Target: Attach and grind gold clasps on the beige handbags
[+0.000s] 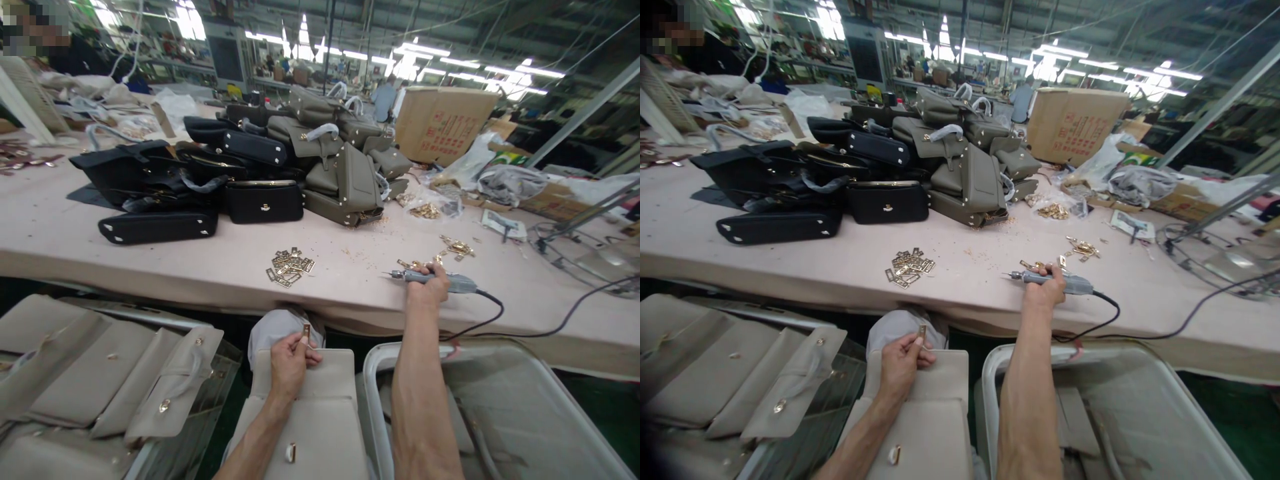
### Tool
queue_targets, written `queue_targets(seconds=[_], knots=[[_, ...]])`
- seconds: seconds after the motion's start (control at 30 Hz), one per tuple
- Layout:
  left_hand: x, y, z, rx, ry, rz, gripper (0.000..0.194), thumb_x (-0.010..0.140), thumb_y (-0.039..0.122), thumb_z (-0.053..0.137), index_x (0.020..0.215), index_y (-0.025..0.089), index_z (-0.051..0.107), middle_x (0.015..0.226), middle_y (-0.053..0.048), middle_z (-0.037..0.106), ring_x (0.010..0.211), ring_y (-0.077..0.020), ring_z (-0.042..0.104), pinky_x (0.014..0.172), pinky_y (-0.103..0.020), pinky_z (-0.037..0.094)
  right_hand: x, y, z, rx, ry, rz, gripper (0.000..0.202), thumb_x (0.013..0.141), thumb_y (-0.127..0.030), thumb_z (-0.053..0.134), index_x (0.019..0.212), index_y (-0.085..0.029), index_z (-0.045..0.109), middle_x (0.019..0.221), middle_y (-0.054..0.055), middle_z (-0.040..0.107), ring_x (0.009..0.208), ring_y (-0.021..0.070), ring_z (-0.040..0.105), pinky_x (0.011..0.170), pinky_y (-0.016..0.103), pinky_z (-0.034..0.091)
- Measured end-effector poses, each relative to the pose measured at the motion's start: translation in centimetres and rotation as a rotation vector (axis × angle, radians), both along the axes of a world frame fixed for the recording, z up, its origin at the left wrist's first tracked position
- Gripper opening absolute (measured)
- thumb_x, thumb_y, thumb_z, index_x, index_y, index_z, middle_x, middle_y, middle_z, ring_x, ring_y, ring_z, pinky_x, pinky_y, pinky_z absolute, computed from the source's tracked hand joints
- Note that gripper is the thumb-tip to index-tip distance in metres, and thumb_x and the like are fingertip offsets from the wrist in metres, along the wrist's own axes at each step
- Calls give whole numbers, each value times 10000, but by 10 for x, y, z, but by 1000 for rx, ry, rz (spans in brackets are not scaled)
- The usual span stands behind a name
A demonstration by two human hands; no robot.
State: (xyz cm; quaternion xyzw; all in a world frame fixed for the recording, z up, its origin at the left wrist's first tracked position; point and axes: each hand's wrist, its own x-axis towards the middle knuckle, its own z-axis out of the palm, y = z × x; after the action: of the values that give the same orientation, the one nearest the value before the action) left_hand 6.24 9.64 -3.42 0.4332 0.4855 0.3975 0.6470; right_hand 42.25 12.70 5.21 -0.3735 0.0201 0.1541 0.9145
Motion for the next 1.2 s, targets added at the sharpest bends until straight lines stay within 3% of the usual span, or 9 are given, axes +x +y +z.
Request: queue_targets(seconds=[0.1, 0.2, 0.4, 0.53, 0.77, 1.2], knots=[[3, -4, 5, -21, 3, -3, 342, 862, 447, 689, 786, 115, 712, 573, -99, 732, 478, -177, 704, 481, -208, 563, -27, -15, 7, 37, 9, 61, 187, 792, -137, 605, 754, -191, 430, 702, -78, 461, 490, 34, 429, 497, 183, 491], [6, -6, 3, -55, 18, -7, 341, 882, 431, 661, 775, 111, 714, 569, -105, 728, 484, -185, 709, 488, -226, 571, -72, -26, 12, 99, -29, 163, 120, 768, -124, 619, 780, -175, 511, 742, -55, 504, 501, 42, 444, 501, 211, 494], [7, -4, -4, -92, 16, 4, 351, 892, 423, 653, 719, 120, 691, 542, -89, 709, 450, -178, 691, 469, -234, 570, -175, -32, 22, -9, -99, 345, 241, 688, -147, 720, 788, -196, 506, 696, -50, 530, 515, 68, 450, 527, 233, 491], [5, -4, -1, -86, -7, 4, 318, 883, 384, 645, 711, 120, 689, 526, -84, 702, 434, -175, 682, 451, -225, 557, -220, -26, 18, -69, -189, 386, 310, 679, -195, 777, 824, -204, 503, 629, -69, 520, 499, 77, 457, 540, 239, 480], [3, -4, -4, -78, -29, -1, 276, 881, 344, 631, 741, 114, 695, 542, -92, 712, 429, -169, 674, 455, -224, 552, -251, -21, 6, -105, -330, 337, 263, 731, -184, 797, 788, -181, 540, 663, -55, 546, 483, 73, 471, 511, 254, 452], [3, -4, -8, -79, -57, -11, 255, 874, 319, 618, 747, 112, 694, 536, -87, 706, 431, -173, 676, 453, -231, 551, -262, -15, -3, -121, -425, 355, 253, 767, -220, 804, 797, -180, 556, 640, -63, 524, 485, 72, 481, 516, 245, 474]])
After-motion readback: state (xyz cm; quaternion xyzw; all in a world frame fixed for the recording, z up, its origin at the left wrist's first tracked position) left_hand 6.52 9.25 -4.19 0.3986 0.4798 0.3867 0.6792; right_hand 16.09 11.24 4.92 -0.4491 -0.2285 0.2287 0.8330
